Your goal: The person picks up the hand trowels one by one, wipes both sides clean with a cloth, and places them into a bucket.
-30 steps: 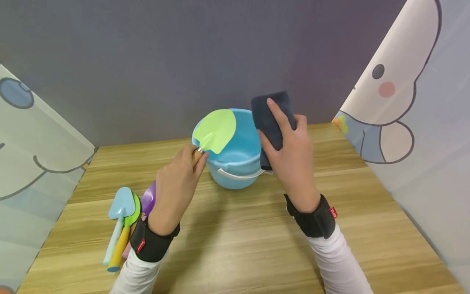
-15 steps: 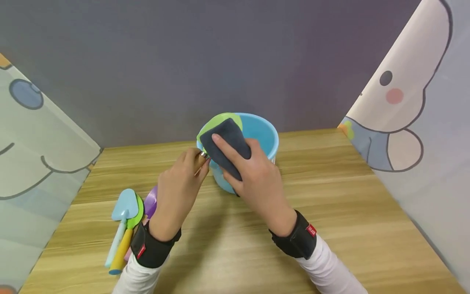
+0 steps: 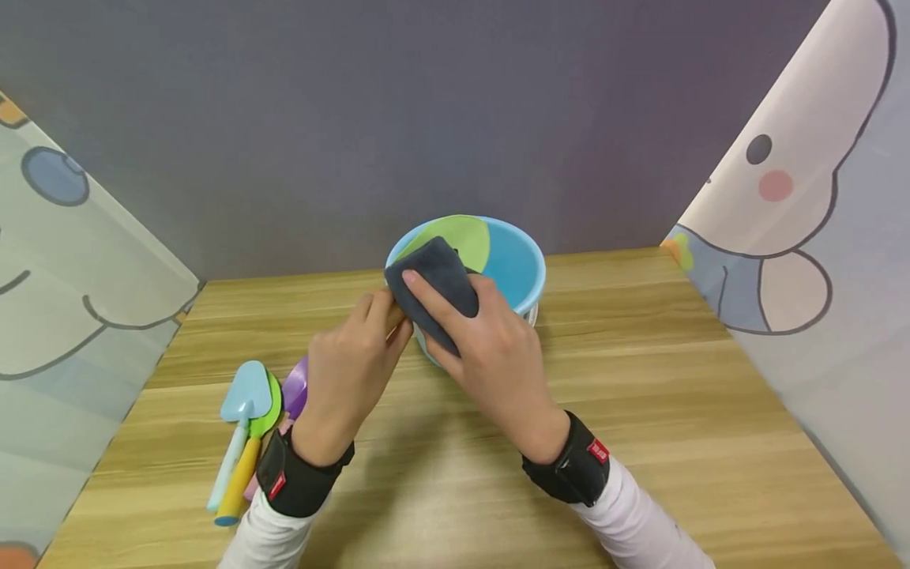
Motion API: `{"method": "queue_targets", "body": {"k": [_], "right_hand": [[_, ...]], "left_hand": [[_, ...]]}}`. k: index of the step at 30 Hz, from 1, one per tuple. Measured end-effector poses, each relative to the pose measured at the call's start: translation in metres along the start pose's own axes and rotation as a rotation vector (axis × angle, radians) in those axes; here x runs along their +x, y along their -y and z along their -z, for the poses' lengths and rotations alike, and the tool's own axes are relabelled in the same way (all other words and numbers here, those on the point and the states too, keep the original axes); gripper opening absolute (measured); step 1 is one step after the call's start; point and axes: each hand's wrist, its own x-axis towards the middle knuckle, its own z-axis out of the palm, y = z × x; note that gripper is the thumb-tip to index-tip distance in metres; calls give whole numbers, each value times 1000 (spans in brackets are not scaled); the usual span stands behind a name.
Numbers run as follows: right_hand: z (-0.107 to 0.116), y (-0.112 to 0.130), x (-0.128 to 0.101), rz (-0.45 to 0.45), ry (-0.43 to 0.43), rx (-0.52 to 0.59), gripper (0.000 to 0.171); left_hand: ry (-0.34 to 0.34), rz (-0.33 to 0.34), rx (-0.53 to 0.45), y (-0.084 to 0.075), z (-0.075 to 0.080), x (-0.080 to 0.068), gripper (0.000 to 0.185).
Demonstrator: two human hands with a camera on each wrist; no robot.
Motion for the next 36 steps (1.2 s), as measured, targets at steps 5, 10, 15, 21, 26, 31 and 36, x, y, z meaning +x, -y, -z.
{"method": "queue_targets", "body": {"k": [5,10,15,21,26,31,36], "right_hand": [[0,-2,1,-4,24,-7,67],[-1,-2,1,-6,37,3,66],[-1,-1,1,0,29,0,67],[0,-1,0,-2,24,-2,67],[-1,-1,0,3,24,-6,67],[-1,-2,0,0,15,-7,68],[0,-3,0,-16,-22,-25,70]], "left_hand": [[3,3,-8,0,-2,0,24],[8,9,-16,1,-1,-1,25],[-2,-3,-1,1,0,-1,25],[-6,-14,16,1,0,-1,24],[-3,-22,31,2,0,-1,26],[-7,-39,47,3,0,-2,26],[-4,-72,59,3,1,-1,25]]}}
